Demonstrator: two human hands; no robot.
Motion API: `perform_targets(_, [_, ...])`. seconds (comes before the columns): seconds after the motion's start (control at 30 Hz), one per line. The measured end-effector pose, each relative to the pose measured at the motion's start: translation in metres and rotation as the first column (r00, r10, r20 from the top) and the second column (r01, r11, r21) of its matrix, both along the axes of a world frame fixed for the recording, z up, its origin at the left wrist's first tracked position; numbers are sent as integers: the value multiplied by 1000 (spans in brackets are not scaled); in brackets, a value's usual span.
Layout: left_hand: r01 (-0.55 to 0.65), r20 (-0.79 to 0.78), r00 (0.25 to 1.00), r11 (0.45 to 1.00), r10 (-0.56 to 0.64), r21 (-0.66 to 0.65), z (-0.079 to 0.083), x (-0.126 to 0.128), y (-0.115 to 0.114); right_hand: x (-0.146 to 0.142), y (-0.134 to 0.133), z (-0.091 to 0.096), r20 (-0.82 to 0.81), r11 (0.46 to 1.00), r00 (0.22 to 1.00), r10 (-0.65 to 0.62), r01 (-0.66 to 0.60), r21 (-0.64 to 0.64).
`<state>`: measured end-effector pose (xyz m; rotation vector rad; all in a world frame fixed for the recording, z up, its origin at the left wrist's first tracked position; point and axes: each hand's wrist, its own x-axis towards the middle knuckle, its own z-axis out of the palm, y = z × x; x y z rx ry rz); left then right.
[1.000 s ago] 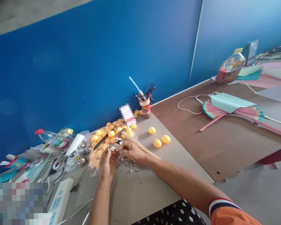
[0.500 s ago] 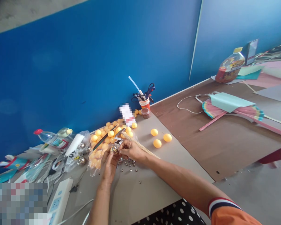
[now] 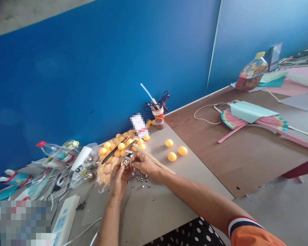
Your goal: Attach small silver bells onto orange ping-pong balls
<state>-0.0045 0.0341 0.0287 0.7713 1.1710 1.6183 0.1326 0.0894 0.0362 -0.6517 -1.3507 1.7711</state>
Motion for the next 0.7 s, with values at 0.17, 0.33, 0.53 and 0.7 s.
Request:
perform_targets(0.17, [6, -13, 1000, 1000, -5, 3, 0, 0, 0, -1, 2, 0, 31, 1000, 1000, 2, -1, -15])
perform_targets(0.33, [17, -56, 998, 1000, -17, 6, 2, 1, 0, -2, 0, -2, 35, 997, 998, 52, -50, -59])
perform_targets(0.53, [12, -71, 997, 1000, -13, -9, -1, 1, 0, -3, 1, -5, 34, 999, 999, -36, 36, -5])
perform_targets(0.7, [27, -37, 999, 1000, -27, -7, -3, 2, -1, -4, -1, -5, -13, 999, 999, -37, 37, -4])
